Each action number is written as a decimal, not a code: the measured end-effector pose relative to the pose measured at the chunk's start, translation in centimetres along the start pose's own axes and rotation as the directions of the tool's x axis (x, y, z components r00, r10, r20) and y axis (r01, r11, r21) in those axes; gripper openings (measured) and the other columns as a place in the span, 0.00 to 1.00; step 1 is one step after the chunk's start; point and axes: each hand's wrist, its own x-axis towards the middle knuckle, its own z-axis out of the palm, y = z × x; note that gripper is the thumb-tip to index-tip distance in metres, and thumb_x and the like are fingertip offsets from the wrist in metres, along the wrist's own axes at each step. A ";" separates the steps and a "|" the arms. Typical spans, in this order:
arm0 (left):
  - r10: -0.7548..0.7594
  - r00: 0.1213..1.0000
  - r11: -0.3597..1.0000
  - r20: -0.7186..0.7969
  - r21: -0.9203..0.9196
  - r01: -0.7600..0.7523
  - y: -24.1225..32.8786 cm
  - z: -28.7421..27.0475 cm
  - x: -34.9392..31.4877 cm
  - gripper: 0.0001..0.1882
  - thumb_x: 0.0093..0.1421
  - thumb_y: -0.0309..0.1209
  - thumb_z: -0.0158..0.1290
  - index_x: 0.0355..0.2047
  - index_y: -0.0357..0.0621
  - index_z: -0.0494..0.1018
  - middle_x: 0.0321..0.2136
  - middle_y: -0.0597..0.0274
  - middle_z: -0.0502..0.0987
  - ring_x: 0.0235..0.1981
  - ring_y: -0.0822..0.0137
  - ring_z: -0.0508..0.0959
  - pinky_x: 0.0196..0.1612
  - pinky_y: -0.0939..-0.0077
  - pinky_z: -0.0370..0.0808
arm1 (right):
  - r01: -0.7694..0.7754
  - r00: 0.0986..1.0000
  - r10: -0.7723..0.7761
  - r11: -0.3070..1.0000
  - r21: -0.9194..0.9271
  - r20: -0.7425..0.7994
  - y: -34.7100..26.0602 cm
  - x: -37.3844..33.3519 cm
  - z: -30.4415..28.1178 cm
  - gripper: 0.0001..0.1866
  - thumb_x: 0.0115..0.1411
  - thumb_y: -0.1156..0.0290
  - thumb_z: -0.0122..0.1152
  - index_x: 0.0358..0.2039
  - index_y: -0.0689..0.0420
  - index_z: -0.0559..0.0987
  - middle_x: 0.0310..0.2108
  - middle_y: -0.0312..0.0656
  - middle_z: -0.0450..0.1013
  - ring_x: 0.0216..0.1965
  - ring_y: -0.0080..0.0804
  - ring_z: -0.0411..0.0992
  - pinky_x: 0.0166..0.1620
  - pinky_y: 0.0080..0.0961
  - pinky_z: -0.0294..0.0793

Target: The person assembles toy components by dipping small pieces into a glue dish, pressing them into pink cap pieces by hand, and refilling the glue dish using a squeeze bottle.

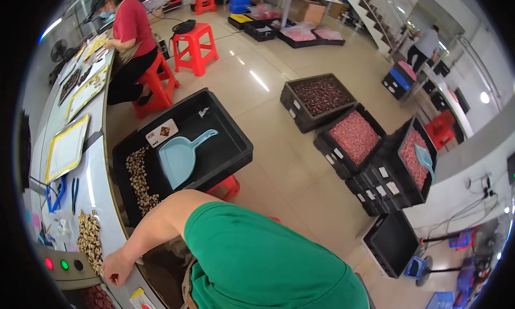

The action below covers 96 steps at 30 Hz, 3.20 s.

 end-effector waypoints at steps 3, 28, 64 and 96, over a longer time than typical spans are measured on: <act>0.095 0.976 0.994 0.198 0.040 -0.105 -1.5 -0.5 1.3 0.05 0.63 0.23 0.43 0.29 0.39 0.67 0.23 0.60 0.70 0.27 0.71 0.68 0.41 0.71 0.69 | -0.014 1.000 0.014 1.000 -0.008 0.007 0.3 -0.2 -0.5 0.11 0.44 0.62 0.66 0.29 0.51 0.79 0.30 0.38 0.72 0.36 0.35 0.71 0.38 0.30 0.70; 0.301 0.952 0.925 -0.055 0.258 -0.278 -3.3 -2.9 -1.7 0.08 0.54 0.16 0.48 0.34 0.39 0.66 0.25 0.61 0.67 0.27 0.71 0.66 0.39 0.75 0.69 | -0.075 0.997 0.078 0.988 0.138 -0.016 -1.4 -1.1 -1.6 0.15 0.45 0.64 0.66 0.31 0.58 0.76 0.29 0.42 0.72 0.32 0.36 0.71 0.35 0.30 0.70; -0.037 0.698 0.989 -0.715 0.073 0.127 -2.1 -15.3 -4.8 0.18 0.58 0.25 0.46 0.51 0.41 0.69 0.38 0.64 0.71 0.29 0.75 0.66 0.37 0.84 0.65 | -0.265 0.928 0.314 0.935 -0.237 0.198 -6.7 -0.2 1.9 0.17 0.53 0.78 0.60 0.46 0.59 0.72 0.38 0.39 0.68 0.30 0.23 0.67 0.35 0.19 0.69; -0.318 0.892 0.734 -0.320 -0.679 0.017 -8.2 -10.3 -1.9 0.16 0.64 0.27 0.46 0.52 0.40 0.66 0.47 0.61 0.72 0.44 0.75 0.72 0.49 0.81 0.69 | -0.291 0.874 0.369 0.918 -0.267 0.317 -6.9 2.4 1.3 0.11 0.55 0.78 0.58 0.40 0.61 0.75 0.34 0.40 0.71 0.31 0.26 0.71 0.37 0.21 0.71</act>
